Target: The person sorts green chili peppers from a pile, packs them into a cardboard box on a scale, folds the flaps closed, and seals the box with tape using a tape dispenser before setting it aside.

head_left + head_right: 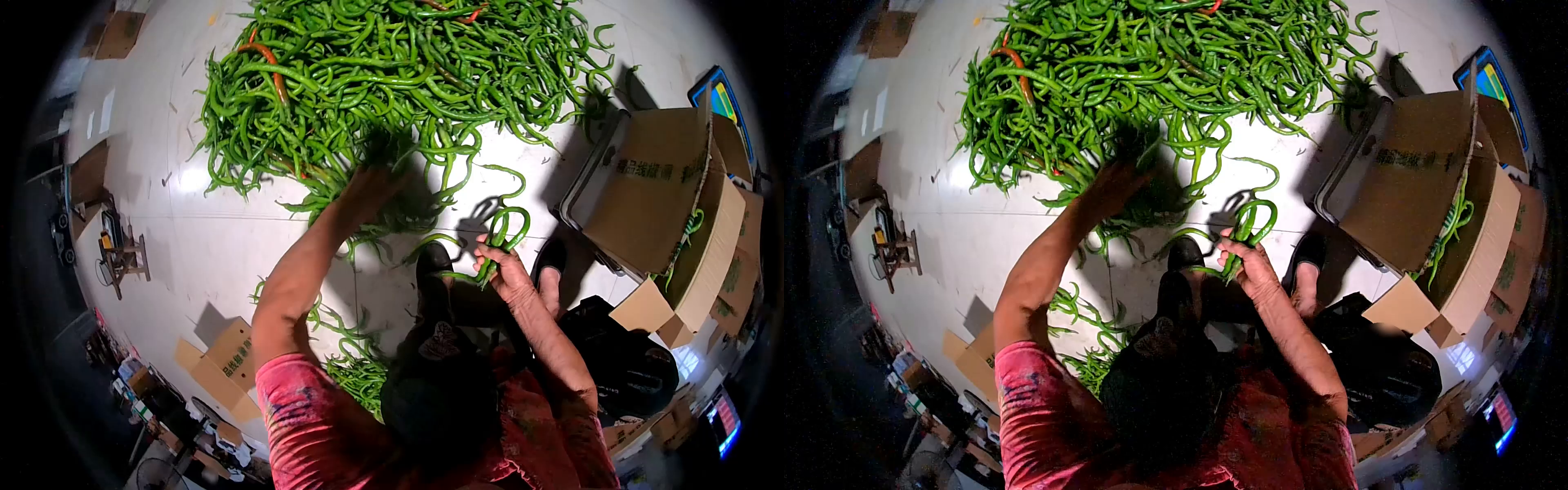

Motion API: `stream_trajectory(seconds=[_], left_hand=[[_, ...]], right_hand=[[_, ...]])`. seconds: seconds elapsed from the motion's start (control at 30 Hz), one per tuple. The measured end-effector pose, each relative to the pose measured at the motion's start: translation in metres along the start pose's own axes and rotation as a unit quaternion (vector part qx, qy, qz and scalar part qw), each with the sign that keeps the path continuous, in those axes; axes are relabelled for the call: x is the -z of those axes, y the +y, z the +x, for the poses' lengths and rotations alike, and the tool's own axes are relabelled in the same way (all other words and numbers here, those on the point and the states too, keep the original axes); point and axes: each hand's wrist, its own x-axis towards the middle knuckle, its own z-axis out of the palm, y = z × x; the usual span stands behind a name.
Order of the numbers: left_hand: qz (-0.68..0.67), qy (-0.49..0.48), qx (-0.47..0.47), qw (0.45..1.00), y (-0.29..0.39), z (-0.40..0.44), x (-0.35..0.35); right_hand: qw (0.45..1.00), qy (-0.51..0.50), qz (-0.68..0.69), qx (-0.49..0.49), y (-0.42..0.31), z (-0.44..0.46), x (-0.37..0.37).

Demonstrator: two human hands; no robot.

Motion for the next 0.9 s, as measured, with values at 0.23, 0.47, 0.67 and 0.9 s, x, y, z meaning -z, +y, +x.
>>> stream_trajectory(seconds=[0.23, 0.47, 0.67, 0.9], left_hand=[[-0.288, 0.061, 0.133, 0.946, 0.014, 0.010, 0.129], [-0.697, 0.202, 0.256, 0.638, 0.030, 0.006, 0.192], [-0.791, 0.214, 0.210, 0.534, 0.055, 0.001, 0.233], [-0.857, 0.183, 0.113, 0.469, 0.094, 0.002, 0.291]], right_hand=[[0.998, -0.034, -0.008, 0.053, -0.013, -0.017, -0.007], [0.984, -0.101, -0.027, 0.142, -0.047, -0.060, -0.022], [0.952, -0.191, -0.059, 0.232, -0.085, -0.119, -0.038], [0.928, -0.268, -0.028, 0.258, -0.116, -0.170, -0.032]])
